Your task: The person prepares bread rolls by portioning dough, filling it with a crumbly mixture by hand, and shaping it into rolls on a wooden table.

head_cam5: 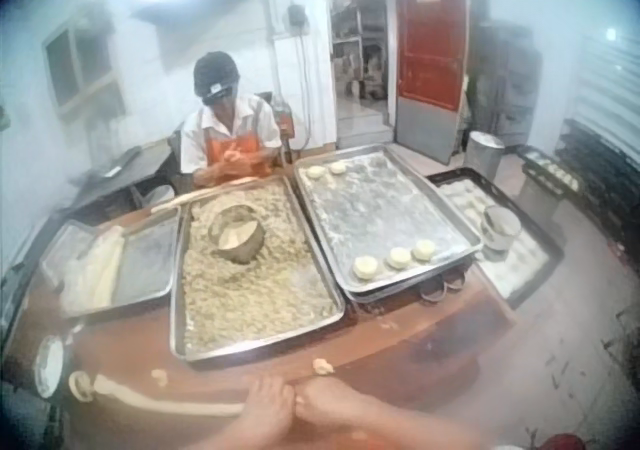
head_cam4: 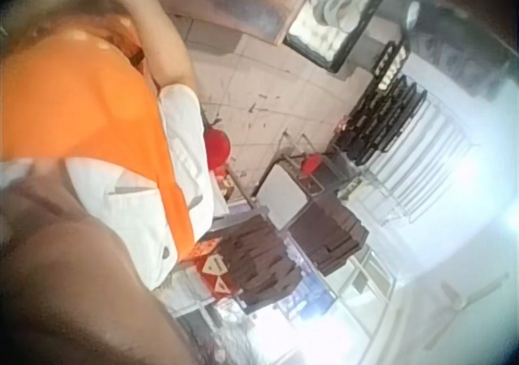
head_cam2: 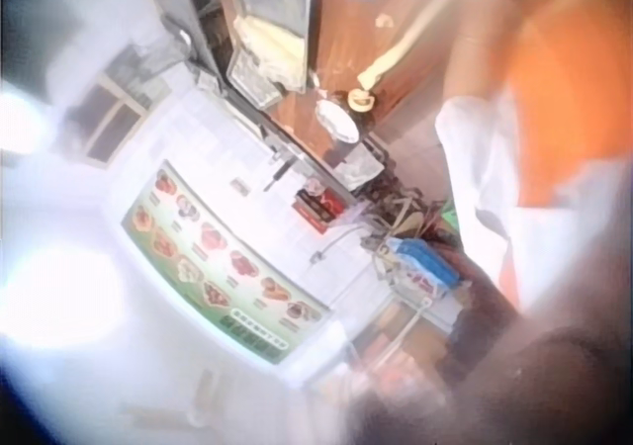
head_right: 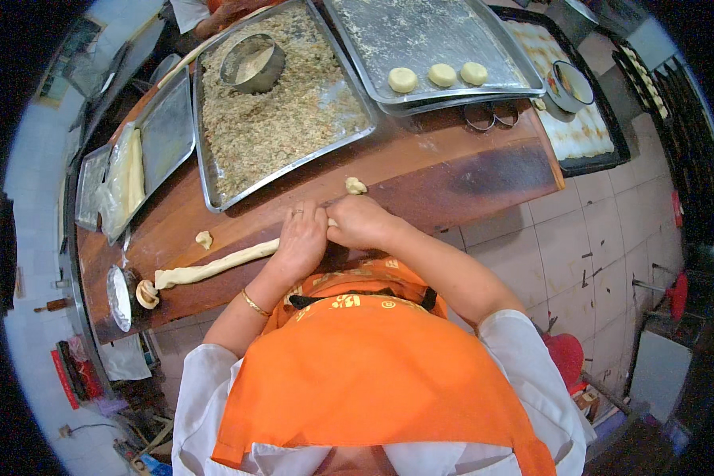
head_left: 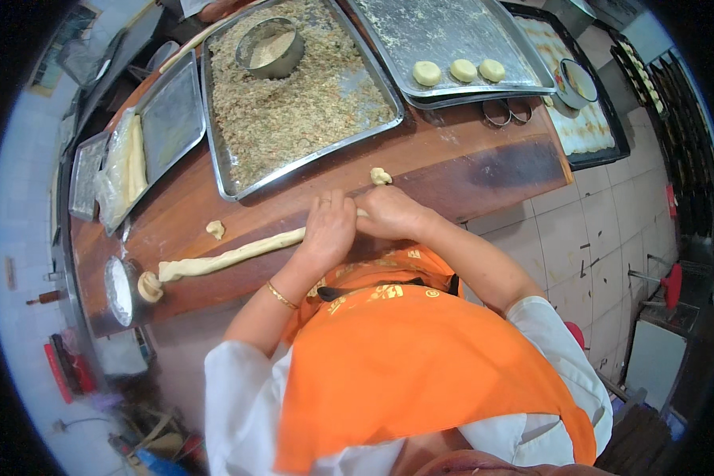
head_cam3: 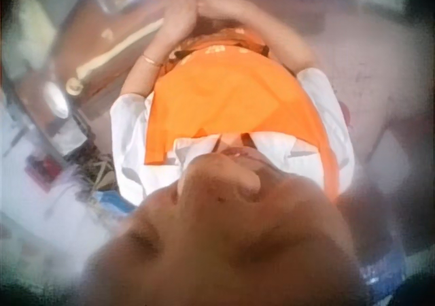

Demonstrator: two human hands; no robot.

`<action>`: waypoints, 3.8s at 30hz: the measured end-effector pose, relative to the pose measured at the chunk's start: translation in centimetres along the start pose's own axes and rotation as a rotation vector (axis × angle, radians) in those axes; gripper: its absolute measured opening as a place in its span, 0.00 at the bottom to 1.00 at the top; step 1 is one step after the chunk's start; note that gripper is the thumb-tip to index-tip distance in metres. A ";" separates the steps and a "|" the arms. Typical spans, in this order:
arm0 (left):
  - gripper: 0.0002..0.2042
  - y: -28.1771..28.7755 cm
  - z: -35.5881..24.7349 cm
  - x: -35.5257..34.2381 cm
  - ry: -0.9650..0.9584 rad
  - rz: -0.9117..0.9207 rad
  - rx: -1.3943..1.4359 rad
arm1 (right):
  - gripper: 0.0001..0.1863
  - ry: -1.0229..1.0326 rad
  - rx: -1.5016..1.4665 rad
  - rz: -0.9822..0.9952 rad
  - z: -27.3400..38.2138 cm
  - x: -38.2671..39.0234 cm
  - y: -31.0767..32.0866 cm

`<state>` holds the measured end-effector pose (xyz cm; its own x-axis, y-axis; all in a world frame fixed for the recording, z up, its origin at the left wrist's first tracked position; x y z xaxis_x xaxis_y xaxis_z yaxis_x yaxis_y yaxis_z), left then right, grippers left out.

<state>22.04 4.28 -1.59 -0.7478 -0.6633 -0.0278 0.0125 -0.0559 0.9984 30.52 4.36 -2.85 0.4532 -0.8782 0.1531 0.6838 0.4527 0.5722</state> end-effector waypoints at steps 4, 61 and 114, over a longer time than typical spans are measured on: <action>0.10 -0.6 -0.4 -0.2 -0.007 0.008 -0.026 | 0.13 0.023 -0.620 -0.005 -1.0 1.8 0.1; 0.32 -0.4 -6.6 -13.0 -0.418 -0.120 0.025 | 0.07 0.077 -0.428 -1.044 -2.7 12.1 14.0; 0.12 1.7 11.5 8.2 0.329 -0.341 2.299 | 0.31 -0.085 0.518 -0.194 6.2 -18.6 6.9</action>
<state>8.28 7.34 0.50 -0.4677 -0.8797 0.0866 -0.7009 0.3094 -0.6427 23.26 22.85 3.20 0.2850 -0.9568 0.0580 0.3703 0.1657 0.9140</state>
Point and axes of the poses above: each hand's wrist, its own x-axis away from the middle knuckle, its own y-axis out of the back of the hand, z = x × y, the point moved 8 cm from there along -x, towards the middle knuckle, and after that the axes turned 13 degrees about -x, right-handed, at the moved point
